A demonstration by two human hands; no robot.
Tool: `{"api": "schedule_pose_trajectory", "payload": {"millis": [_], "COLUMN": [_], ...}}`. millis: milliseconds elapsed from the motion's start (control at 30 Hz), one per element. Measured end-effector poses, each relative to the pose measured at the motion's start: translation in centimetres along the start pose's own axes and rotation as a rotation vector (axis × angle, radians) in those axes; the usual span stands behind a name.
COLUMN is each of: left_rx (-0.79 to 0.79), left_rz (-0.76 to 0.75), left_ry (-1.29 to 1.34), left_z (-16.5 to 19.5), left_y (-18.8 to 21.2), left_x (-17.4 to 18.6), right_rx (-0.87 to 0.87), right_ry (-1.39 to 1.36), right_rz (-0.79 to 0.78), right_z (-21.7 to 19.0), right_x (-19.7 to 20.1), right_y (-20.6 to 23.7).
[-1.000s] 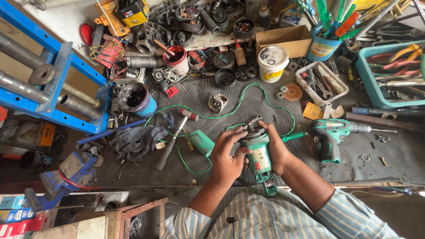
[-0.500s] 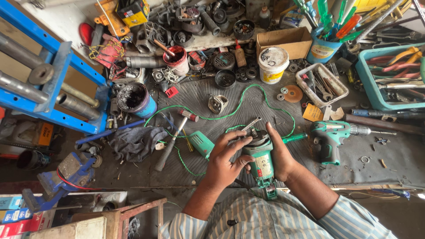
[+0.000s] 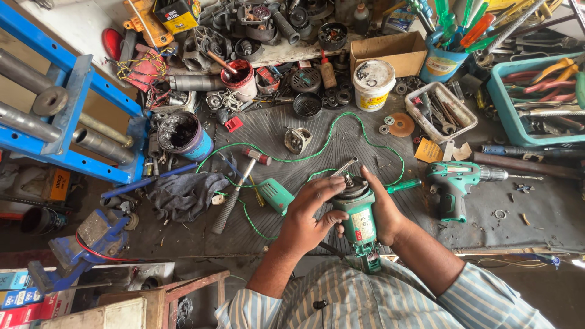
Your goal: The person assembles a small electric motor by inserting the rotor into the stator housing, aligning internal components, and securing the end cap. They use a rubber mallet to tap the end cap into place and a screwdriver to tighten screws, completing the assembly on a cluttered workbench.
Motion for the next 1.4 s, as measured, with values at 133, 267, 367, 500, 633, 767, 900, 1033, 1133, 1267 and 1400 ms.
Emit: {"api": "schedule_pose_trajectory", "payload": {"millis": [133, 267, 367, 500, 633, 767, 900, 1033, 1133, 1267, 1400], "left_rx": [-0.051, 0.001, 0.081, 0.078, 0.067, 0.097, 0.094, 0.06, 0.074, 0.057, 0.067], "left_rz": [-0.005, -0.004, 0.035, 0.05, 0.05, 0.049, 0.096, 0.116, 0.115, 0.122, 0.114], "left_ry": [-0.052, -0.027, 0.022, 0.011, 0.003, 0.058, 0.049, -0.016, -0.019, -0.036, -0.014], "left_z": [-0.1, -0.2, -0.3, -0.6, -1.0, -1.4, -1.6, -1.4, -1.6, -1.9, -2.1], "left_y": [0.1, 0.6, 0.9, 1.1, 1.2, 1.4, 1.5, 1.5, 1.4, 1.3, 1.0], "left_x": [0.0, -0.6, -1.2, -1.7, -1.9, -2.2, -2.5, -2.6, -2.4, -2.4, -2.3], "right_rx": [0.016, -0.016, -0.018, -0.034, -0.072, -0.085, -0.105, -0.117, -0.116, -0.121, -0.133], "right_ry": [0.054, 0.068, 0.098, 0.143, 0.153, 0.135, 0.097, 0.083, 0.077, 0.074, 0.07], "right_rz": [-0.023, 0.041, 0.069, 0.064, 0.106, 0.119, 0.115, 0.148, 0.127, 0.112, 0.131], "right_z": [0.0, 0.2, 0.3, 0.2, 0.2, 0.3, 0.4, 0.4, 0.4, 0.3, 0.1], "right_x": [-0.1, -0.2, -0.3, -0.4, -0.4, -0.5, -0.3, 0.1, 0.2, 0.4, 0.3], "right_y": [0.1, 0.2, 0.2, 0.1, 0.0, -0.3, -0.5, -0.7, -1.0, -1.4, -1.6]}}
Point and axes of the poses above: each hand's wrist, its own y-axis away from the middle knuckle, its own x-axis out of the back of the hand, z = x × y, the point moved 1 cm from there along -y, towards the middle knuckle, and after that the axes turned 10 degrees about -z, right-handed, at the moved point
